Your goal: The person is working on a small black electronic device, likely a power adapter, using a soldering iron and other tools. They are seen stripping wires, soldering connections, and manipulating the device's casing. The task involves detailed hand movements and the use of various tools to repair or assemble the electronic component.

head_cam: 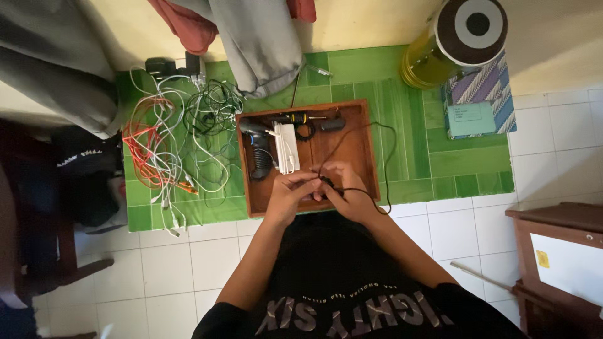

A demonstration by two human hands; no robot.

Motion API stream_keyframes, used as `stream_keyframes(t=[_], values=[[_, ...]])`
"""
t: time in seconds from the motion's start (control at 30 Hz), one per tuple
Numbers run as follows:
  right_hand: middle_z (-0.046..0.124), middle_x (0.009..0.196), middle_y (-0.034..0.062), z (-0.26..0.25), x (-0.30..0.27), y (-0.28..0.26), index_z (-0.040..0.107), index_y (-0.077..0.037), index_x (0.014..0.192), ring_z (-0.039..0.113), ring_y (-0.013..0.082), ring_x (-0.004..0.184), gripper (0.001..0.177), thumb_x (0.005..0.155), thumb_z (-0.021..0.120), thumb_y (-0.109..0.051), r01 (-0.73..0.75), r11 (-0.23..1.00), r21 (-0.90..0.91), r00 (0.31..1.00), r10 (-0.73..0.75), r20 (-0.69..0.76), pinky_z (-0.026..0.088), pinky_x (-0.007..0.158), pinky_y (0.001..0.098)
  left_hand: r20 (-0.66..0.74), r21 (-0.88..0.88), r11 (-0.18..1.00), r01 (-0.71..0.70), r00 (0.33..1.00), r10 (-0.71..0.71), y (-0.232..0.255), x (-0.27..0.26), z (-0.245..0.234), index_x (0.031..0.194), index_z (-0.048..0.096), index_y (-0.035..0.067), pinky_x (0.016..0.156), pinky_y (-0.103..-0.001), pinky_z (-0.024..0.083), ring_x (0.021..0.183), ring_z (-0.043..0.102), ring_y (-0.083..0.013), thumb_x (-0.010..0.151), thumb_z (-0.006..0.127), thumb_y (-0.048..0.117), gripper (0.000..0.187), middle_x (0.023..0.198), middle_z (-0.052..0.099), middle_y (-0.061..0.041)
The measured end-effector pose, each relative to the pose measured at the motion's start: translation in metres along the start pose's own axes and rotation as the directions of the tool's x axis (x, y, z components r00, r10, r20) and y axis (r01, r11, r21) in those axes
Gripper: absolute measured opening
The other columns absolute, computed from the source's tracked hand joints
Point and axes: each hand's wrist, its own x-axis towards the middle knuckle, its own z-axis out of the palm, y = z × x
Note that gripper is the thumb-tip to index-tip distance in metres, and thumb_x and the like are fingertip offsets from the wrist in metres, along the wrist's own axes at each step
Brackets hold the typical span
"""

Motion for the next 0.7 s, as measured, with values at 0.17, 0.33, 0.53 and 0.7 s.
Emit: stream_keyframes(t=[0.17, 0.33, 0.53, 0.7], values=[[0.064, 0.119, 0.0163, -0.007, 0.011, -0.003, 0.035, -0.002, 0.144, 0.069, 0.0227, 0.102, 0.051, 0.096, 0.053, -0.001, -0.154, 0.945, 0.287, 0.977, 0.103, 0.187, 0.056, 0.091, 0.0311, 0.057, 0.019, 1.0, -0.021, 0.998, 0.02, 0.012, 0.001, 0.009, 0.104, 0.075, -0.01, 0.069, -0.031, 0.058, 0.073, 0.069, -0.0198, 0.091, 0.074, 0.001, 0.017, 0.089, 0.073, -0.014], [0.069, 0.101, 0.0095, -0.021, 0.026, -0.018, 0.048, -0.003, 0.134, 0.072, 0.0197, 0.092, 0.044, 0.097, 0.07, -0.012, -0.021, 0.999, 0.042, 0.979, 0.013, 0.201, 0.056, 0.083, 0.0321, 0.003, 0.094, 0.993, -0.075, 0.997, 0.075, 0.015, 0.004, 0.006, 0.101, 0.075, -0.01, 0.067, -0.03, 0.056, 0.071, 0.068, -0.0197, 0.091, 0.075, -0.001, 0.014, 0.085, 0.07, -0.012], [0.06, 0.104, 0.0129, -0.033, 0.027, -0.021, 0.06, -0.003, 0.12, 0.058, 0.0283, 0.1, 0.038, 0.091, 0.075, -0.021, 0.239, 0.971, -0.011, 0.964, -0.235, 0.126, 0.047, 0.088, 0.0386, 0.032, -0.036, 0.995, -0.095, 0.995, 0.096, 0.021, 0.011, 0.003, 0.102, 0.075, -0.007, 0.063, -0.031, 0.055, 0.071, 0.066, -0.0189, 0.09, 0.074, -0.001, 0.013, 0.089, 0.07, -0.011], [0.061, 0.1, 0.0091, -0.038, 0.023, 0.019, 0.07, -0.002, 0.109, 0.058, 0.026, 0.097, 0.016, 0.098, 0.067, -0.014, 0.159, 0.982, 0.106, 0.975, -0.173, 0.14, 0.046, 0.086, 0.037, 0.058, 0.029, 0.994, -0.101, 0.993, 0.1, 0.032, 0.012, 0.006, 0.102, 0.077, -0.007, 0.065, -0.03, 0.056, 0.071, 0.066, -0.0187, 0.092, 0.073, -0.001, 0.013, 0.086, 0.068, -0.011]])
